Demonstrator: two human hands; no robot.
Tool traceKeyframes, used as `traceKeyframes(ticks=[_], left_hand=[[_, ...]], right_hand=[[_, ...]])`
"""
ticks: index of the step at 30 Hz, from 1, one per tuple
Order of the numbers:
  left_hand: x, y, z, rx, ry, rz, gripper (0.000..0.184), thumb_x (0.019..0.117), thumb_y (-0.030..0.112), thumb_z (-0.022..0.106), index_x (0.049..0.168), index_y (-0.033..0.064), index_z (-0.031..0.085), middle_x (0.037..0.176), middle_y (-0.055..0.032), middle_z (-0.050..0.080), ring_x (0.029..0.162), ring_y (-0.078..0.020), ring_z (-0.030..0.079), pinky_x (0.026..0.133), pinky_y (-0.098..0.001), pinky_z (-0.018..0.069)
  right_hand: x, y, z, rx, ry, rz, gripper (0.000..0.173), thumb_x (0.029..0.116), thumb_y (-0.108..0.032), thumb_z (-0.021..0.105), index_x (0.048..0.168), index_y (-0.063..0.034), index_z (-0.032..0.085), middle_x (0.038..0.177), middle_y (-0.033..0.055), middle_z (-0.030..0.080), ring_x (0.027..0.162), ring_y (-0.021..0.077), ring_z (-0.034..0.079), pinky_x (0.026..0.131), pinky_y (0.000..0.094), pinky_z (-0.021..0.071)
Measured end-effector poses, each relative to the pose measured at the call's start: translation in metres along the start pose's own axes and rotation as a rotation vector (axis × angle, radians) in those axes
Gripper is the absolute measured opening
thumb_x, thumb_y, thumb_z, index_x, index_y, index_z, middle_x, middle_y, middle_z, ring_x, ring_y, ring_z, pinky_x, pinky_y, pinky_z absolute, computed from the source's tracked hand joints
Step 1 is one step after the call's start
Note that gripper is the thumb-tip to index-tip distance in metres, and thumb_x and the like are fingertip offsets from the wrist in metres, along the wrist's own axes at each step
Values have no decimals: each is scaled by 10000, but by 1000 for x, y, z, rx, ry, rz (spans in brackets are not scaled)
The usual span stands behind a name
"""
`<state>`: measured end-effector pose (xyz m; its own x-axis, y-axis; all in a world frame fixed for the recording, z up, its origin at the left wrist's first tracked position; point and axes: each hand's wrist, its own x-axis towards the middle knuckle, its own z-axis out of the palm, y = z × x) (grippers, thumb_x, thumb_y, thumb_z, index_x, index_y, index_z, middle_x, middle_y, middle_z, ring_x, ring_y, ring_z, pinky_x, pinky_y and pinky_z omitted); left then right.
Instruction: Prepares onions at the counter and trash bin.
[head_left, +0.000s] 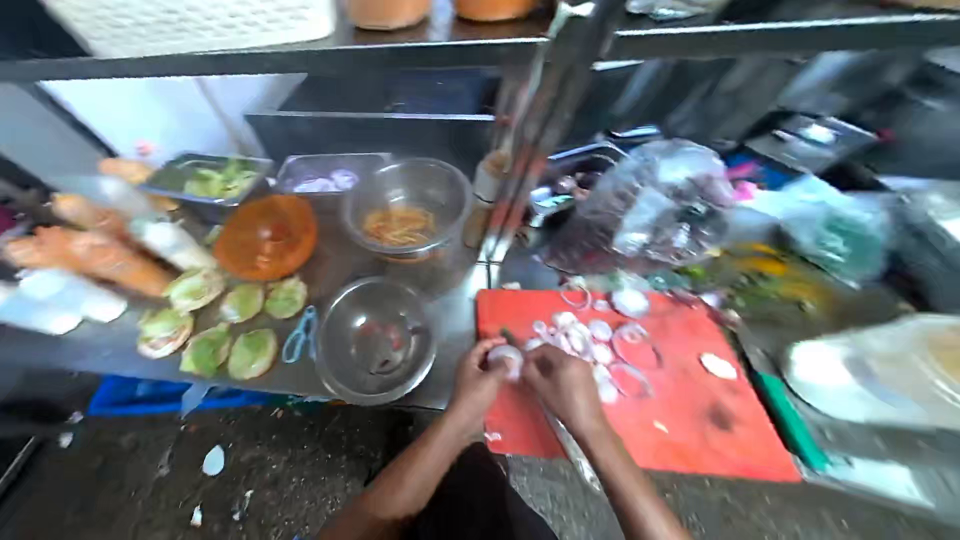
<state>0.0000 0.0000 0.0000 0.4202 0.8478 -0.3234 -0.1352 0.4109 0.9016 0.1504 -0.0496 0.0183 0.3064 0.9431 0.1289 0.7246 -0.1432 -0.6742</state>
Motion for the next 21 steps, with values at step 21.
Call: traceKeyframes(ticks=[21], left_hand=[[9, 2, 20, -88, 104, -45, 424, 958, -31, 638, 1369, -41, 534, 1251, -210, 630, 1060, -265, 669, 902, -401, 584]], right_hand=[[-6, -8, -8, -97, -35, 135, 171, 920, -228, 630, 898, -93, 733, 810, 65, 723, 785, 233, 719, 733, 463, 586]])
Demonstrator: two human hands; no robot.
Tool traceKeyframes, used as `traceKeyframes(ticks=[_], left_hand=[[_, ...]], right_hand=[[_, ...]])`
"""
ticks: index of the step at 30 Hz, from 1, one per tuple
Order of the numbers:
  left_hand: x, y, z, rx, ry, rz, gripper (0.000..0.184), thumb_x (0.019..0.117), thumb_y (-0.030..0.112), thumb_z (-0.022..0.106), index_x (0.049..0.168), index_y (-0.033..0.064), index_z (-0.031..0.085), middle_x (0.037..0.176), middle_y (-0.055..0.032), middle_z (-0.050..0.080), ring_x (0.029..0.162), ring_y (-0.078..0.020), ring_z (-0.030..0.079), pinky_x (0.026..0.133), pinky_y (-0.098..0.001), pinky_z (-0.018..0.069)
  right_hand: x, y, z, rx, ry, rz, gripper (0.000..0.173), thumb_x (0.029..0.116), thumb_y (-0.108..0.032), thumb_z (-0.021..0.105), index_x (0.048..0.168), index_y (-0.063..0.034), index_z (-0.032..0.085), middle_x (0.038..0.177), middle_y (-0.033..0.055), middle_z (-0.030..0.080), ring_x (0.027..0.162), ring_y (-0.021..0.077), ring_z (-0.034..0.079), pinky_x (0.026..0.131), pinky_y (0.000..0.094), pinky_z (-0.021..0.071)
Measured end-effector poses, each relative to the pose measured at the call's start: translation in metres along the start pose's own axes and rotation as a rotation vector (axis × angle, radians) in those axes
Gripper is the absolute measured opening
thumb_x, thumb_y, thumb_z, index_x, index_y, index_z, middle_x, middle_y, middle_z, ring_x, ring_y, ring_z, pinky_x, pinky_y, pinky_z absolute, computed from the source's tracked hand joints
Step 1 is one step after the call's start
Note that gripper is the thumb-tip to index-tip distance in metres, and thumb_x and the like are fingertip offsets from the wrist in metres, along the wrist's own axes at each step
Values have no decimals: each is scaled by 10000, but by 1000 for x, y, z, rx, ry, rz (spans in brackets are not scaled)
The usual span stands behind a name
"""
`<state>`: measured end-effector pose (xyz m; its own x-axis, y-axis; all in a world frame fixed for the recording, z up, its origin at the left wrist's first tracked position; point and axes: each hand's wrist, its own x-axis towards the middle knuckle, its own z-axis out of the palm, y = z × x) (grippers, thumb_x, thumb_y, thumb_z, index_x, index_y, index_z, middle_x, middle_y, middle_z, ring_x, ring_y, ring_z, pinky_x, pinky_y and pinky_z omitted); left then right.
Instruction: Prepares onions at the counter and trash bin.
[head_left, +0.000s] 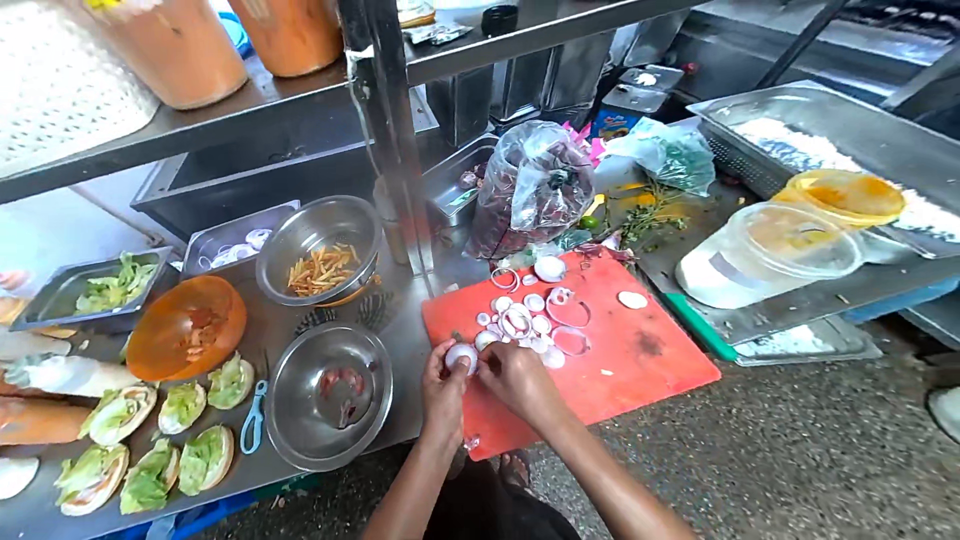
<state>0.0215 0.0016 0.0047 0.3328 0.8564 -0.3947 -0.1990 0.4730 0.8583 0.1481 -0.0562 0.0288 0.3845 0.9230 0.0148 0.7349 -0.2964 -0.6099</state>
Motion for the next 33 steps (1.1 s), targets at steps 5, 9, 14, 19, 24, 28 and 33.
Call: traceKeyframes(ticks=[5, 9, 14, 19, 24, 28, 33], left_hand=[[0, 4, 3, 6, -1, -22, 418, 961, -37, 631, 1368, -45, 537, 1224, -203, 638, 1018, -253, 669, 879, -387, 582], [0, 8, 9, -92, -45, -52, 414, 991, -41, 571, 1398, -39, 499, 1242, -201, 617, 1013, -261, 667, 883, -401, 581], [-1, 11, 19, -267, -46, -160, 396, 1049, -12, 463, 1443, -26, 430, 1290, -218, 582, 1023, -318, 681, 889, -447, 596], [-6, 2, 24, -133, -55, -69, 389, 1029, -14, 511, 1415, -30, 467, 1259, -190, 607, 1020, -256, 667, 885, -396, 583], [-23, -8, 36, 140, -136, 132, 494, 971, -2, 578, 1442, -31, 432, 1244, -166, 624, 1023, -201, 675, 860, -364, 595], [-46, -18, 57, 227, -239, 172, 491, 967, -37, 553, 1431, -4, 396, 1192, -88, 625, 958, -113, 678, 792, -297, 606], [-71, -37, 93, 218, -471, 91, 456, 985, -60, 499, 1409, 27, 356, 1151, -9, 593, 900, -35, 653, 769, -239, 590]], right_hand=[[9, -2, -2, 19, -137, 42, 242, 956, -258, 577, 977, -52, 701, 912, 121, 708, 898, 286, 703, 821, 484, 559], [15, 9, -5, 84, -151, 63, 248, 983, -238, 541, 1003, -29, 674, 922, 148, 688, 900, 308, 692, 820, 495, 552], [12, 40, -13, 300, 10, 114, 166, 973, -227, 576, 950, -87, 662, 754, 50, 638, 704, 196, 646, 681, 428, 547], [-1, 41, -29, 398, -51, -11, 270, 943, -308, 690, 1111, -102, 734, 936, 43, 728, 835, 158, 695, 820, 385, 585], [-24, 32, -49, 318, -14, -52, 228, 977, -180, 611, 1011, -8, 757, 1003, 169, 746, 977, 317, 720, 913, 524, 559], [-52, 51, -58, 332, 86, -32, 200, 962, -173, 629, 966, 2, 726, 951, 166, 727, 941, 318, 712, 864, 526, 572], [-104, 74, -72, 316, 331, 66, 229, 938, -178, 656, 944, 47, 695, 926, 205, 701, 920, 348, 706, 821, 523, 573]])
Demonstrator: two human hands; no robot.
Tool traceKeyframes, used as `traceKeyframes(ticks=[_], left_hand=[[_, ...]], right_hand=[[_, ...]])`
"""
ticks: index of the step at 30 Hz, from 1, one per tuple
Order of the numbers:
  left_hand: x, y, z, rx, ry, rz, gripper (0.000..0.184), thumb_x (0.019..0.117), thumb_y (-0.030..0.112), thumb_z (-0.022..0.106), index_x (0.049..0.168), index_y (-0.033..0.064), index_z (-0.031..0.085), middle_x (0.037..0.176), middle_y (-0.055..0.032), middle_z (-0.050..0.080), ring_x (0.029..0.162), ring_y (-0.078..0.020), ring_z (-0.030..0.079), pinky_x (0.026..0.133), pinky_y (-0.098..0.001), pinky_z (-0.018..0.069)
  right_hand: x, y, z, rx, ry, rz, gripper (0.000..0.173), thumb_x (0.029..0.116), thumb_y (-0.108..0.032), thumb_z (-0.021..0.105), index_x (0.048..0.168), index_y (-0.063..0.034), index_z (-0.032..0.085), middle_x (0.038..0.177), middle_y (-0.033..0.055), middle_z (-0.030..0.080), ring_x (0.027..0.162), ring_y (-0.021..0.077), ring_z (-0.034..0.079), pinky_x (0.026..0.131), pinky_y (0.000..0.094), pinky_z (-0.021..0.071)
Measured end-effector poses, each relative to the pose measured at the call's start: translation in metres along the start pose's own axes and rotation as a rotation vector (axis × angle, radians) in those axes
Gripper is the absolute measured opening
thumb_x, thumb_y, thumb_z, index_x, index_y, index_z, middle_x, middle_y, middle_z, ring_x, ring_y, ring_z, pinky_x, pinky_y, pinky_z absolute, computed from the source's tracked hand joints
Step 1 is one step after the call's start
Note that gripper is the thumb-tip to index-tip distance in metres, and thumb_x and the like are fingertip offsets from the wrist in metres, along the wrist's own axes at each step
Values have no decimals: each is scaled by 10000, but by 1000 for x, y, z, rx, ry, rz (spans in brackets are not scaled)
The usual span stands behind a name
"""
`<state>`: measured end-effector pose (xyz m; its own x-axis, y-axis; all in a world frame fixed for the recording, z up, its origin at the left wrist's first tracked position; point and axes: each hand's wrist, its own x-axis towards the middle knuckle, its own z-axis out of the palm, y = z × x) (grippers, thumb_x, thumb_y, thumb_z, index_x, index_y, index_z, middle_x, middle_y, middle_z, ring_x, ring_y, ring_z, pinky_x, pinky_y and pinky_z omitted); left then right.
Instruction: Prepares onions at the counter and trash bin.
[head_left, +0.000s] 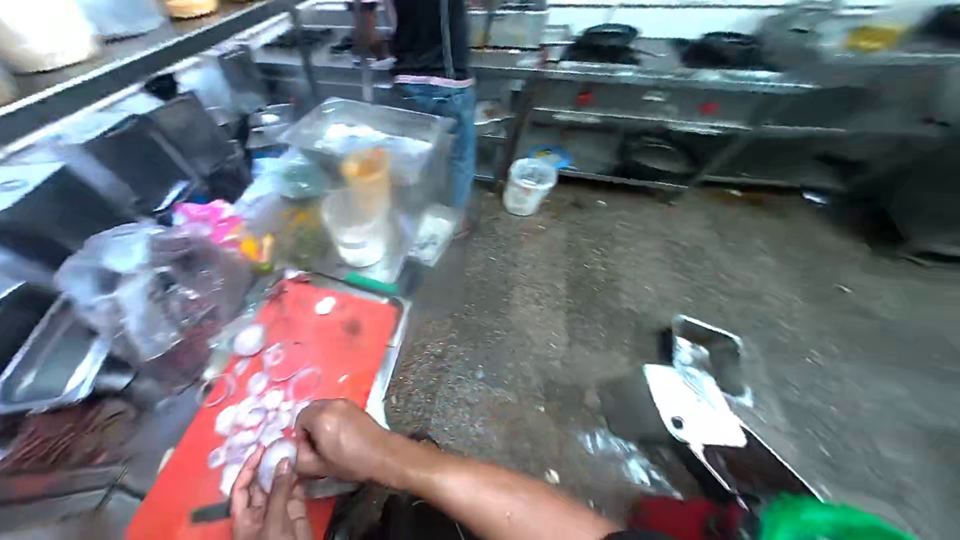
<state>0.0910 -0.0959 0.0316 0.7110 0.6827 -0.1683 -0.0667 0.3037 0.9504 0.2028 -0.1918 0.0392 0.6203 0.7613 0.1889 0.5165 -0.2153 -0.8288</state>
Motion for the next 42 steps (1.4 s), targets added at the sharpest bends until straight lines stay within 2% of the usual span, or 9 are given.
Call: traceKeyframes(ticks=[4, 10, 13, 19, 23, 28, 34, 39, 42], left_hand=[[-15, -8, 34, -15, -301, -200, 442, 1012, -38, 437, 1441, 7, 339, 1180, -36, 579, 945, -71, 652, 842, -294, 584], [-70, -61, 62, 10, -878, -652, 384, 1040, 21, 320, 1422, 25, 359, 1182, -51, 620, 1012, -111, 673, 916, -331, 580], [-127, -83, 70, 96, -1050, -909, 354, 1024, 44, 304, 1359, 39, 417, 1077, -45, 663, 889, -132, 700, 817, -334, 608], [-204, -127, 50, 247, -1419, -1153, 276, 1087, 107, 335, 1291, 61, 515, 912, -26, 710, 742, -81, 685, 703, -239, 591], [-247, -127, 48, 423, -1501, -1257, 318, 1044, 282, 353, 1112, 93, 600, 884, -65, 717, 628, -105, 652, 557, -247, 552], [-319, -145, 47, 392, -1608, -1404, 401, 961, 405, 482, 1100, 61, 635, 1028, -187, 742, 642, -170, 681, 545, -268, 541], [-458, -172, 55, 432, -1422, -1353, 474, 1100, 408, 292, 1205, 44, 578, 983, -155, 701, 737, -211, 703, 613, -310, 600], [-551, -191, 69, 498, -1502, -1229, 427, 1123, 356, 328, 1252, 22, 561, 1032, -156, 702, 825, -218, 712, 725, -336, 611], [-595, -193, 70, 530, -1554, -1193, 323, 1112, 263, 398, 1273, 27, 550, 1036, -154, 694, 840, -219, 705, 732, -339, 607]], right_hand=[[-64, 4, -31, 35, 200, 201, 231, 949, -154, 627, 966, 72, 671, 941, 227, 686, 928, 359, 689, 843, 517, 553], [-211, -18, -22, -5, 575, 618, 227, 949, -154, 610, 994, 62, 662, 979, 229, 668, 971, 357, 670, 866, 506, 536], [-288, -38, -1, -40, 734, 839, 258, 967, -186, 593, 1022, 56, 665, 1028, 233, 671, 1016, 365, 669, 899, 507, 535], [-388, -75, 52, 20, 989, 1105, 252, 981, -184, 564, 1057, 39, 655, 1079, 229, 662, 1065, 362, 654, 934, 511, 520], [-445, -92, 73, 87, 1114, 1168, 267, 982, -189, 573, 1076, 46, 659, 1108, 234, 660, 1097, 359, 645, 968, 508, 506], [-532, -116, 83, 127, 1268, 1215, 258, 970, -185, 561, 1079, 29, 657, 1063, 215, 664, 1026, 336, 657, 909, 498, 523], [-689, -132, 107, 156, 1509, 1270, 263, 970, -195, 568, 1144, -24, 666, 988, 149, 702, 927, 271, 695, 853, 485, 568], [-863, -171, 148, -31, 1677, 1556, 260, 1002, -181, 618, 1216, -56, 698, 1111, 173, 727, 985, 335, 718, 890, 581, 571], [-950, -194, 179, -45, 1626, 1828, 432, 935, -193, 729, 1345, -70, 670, 1359, 307, 578, 1184, 489, 606, 991, 672, 488]])
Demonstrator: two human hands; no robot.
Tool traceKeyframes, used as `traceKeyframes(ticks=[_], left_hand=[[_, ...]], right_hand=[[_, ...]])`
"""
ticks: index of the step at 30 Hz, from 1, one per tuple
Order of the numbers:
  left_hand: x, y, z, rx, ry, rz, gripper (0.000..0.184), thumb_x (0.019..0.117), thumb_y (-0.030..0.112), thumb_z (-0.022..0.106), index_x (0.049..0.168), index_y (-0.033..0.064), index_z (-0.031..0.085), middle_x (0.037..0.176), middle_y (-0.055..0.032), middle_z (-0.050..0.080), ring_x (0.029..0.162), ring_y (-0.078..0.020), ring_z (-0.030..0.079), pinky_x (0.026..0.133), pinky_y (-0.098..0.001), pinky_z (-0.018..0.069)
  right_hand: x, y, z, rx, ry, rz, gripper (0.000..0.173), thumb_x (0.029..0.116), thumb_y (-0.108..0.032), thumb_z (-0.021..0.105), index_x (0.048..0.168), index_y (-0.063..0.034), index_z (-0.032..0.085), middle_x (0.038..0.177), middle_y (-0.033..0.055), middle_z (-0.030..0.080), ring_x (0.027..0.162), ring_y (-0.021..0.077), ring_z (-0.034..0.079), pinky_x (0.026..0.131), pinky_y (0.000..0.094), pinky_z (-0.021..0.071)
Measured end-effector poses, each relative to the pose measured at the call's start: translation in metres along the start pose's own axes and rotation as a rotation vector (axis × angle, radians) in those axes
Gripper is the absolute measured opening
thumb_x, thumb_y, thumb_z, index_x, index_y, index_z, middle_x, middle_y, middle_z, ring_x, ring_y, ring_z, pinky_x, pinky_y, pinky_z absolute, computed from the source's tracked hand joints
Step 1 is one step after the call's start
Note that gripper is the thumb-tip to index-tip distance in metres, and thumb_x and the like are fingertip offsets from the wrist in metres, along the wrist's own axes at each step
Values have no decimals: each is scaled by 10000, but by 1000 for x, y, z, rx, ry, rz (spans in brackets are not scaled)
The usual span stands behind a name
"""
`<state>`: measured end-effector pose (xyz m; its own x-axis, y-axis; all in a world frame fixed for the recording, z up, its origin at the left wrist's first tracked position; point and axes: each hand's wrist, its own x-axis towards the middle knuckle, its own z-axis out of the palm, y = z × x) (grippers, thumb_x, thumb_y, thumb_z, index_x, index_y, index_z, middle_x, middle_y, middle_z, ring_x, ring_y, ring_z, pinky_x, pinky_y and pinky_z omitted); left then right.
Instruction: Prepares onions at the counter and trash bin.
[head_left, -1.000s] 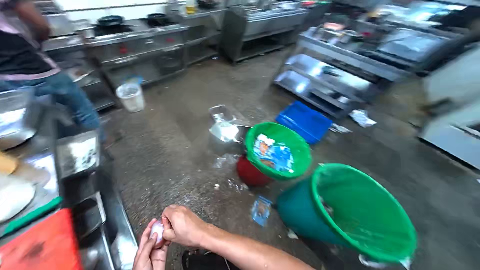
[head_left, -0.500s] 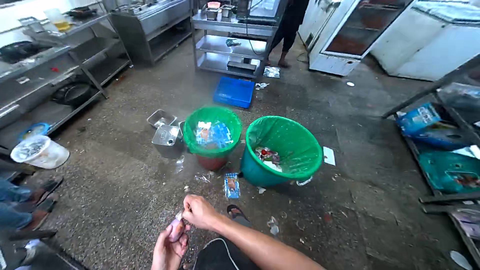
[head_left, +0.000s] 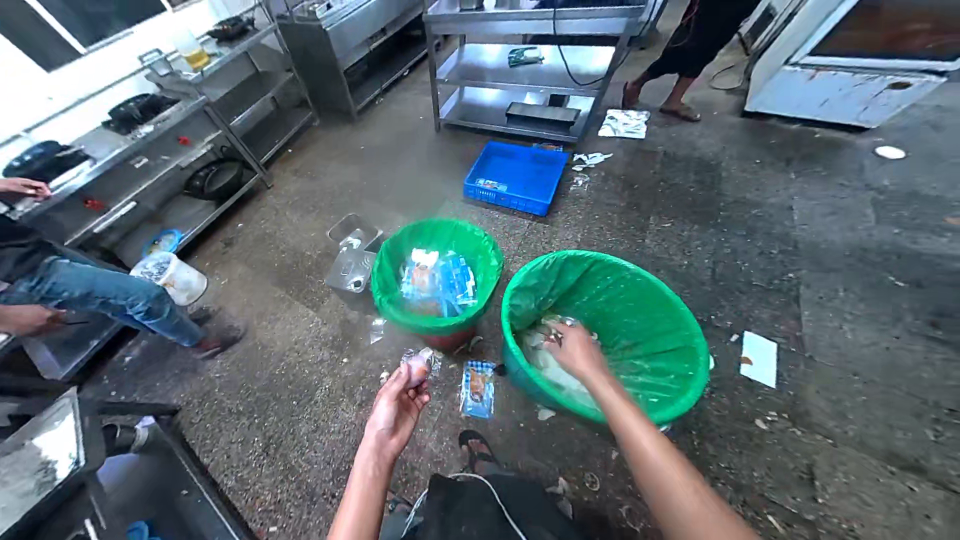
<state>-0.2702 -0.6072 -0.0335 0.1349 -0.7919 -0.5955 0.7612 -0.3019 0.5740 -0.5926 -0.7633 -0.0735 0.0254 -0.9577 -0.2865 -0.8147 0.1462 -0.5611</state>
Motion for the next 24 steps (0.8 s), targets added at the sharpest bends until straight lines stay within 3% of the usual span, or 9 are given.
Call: traceKeyframes(ticks=[2, 4, 7, 10, 14, 18, 21, 24], left_hand=[[5, -7, 22, 19, -22, 17, 302, 1098, 183, 428, 1319, 10, 537, 1074, -163, 693, 882, -229, 708, 774, -355, 606], [9, -15, 38, 58, -71, 48, 339, 1065, 80, 455, 1382, -26, 510, 1125, -180, 691, 928, -236, 709, 827, -364, 601], [16, -31, 55, 134, -126, 84, 416, 1018, -17, 500, 1429, -61, 456, 1194, -205, 676, 977, -247, 704, 883, -380, 591], [20, -41, 70, 189, -137, 99, 467, 996, -43, 534, 1449, -65, 423, 1221, -209, 663, 985, -252, 702, 902, -393, 589], [23, -43, 76, 169, -127, 109, 491, 948, -88, 562, 1421, -81, 430, 1161, -221, 672, 917, -266, 709, 847, -404, 603], [23, -40, 82, 162, -160, 71, 428, 952, -22, 483, 1378, -55, 451, 1143, -213, 668, 913, -252, 701, 808, -381, 598], [24, -36, 92, 81, -161, -14, 373, 1001, 47, 383, 1357, -16, 474, 1087, -200, 669, 792, -226, 686, 685, -331, 591], [25, -29, 93, -46, -253, -109, 414, 1017, 123, 319, 1359, -15, 506, 1093, -216, 670, 747, -225, 674, 634, -315, 575]], right_hand=[[6, 12, -23, 7, 76, 42, 409, 937, -155, 709, 1334, -63, 671, 1374, 338, 542, 1207, 516, 578, 978, 679, 486], [-4, -5, -35, 117, 112, -19, 291, 977, -161, 659, 1238, -43, 705, 1240, 263, 654, 1127, 442, 644, 951, 644, 515], [-37, -57, -26, 399, -105, -168, 283, 993, -258, 672, 1202, -70, 705, 1116, 121, 734, 981, 267, 726, 893, 512, 597], [-55, -86, 6, 549, -298, -259, 413, 921, -358, 757, 1228, -84, 719, 1118, 83, 736, 967, 186, 726, 897, 406, 608], [-54, -93, 26, 565, -212, -279, 192, 962, -274, 687, 1014, -96, 738, 968, 24, 743, 826, 119, 724, 813, 328, 622], [-47, -95, 23, 595, -187, -222, 201, 982, -250, 641, 1044, -76, 720, 939, 50, 732, 799, 144, 724, 790, 359, 625], [-39, -96, 22, 635, -182, -161, 169, 994, -206, 639, 1043, -57, 701, 907, 65, 732, 766, 155, 732, 762, 363, 637], [-30, -90, 23, 666, -144, -152, 133, 996, -172, 649, 1041, -52, 684, 890, 73, 732, 734, 162, 736, 723, 358, 648]])
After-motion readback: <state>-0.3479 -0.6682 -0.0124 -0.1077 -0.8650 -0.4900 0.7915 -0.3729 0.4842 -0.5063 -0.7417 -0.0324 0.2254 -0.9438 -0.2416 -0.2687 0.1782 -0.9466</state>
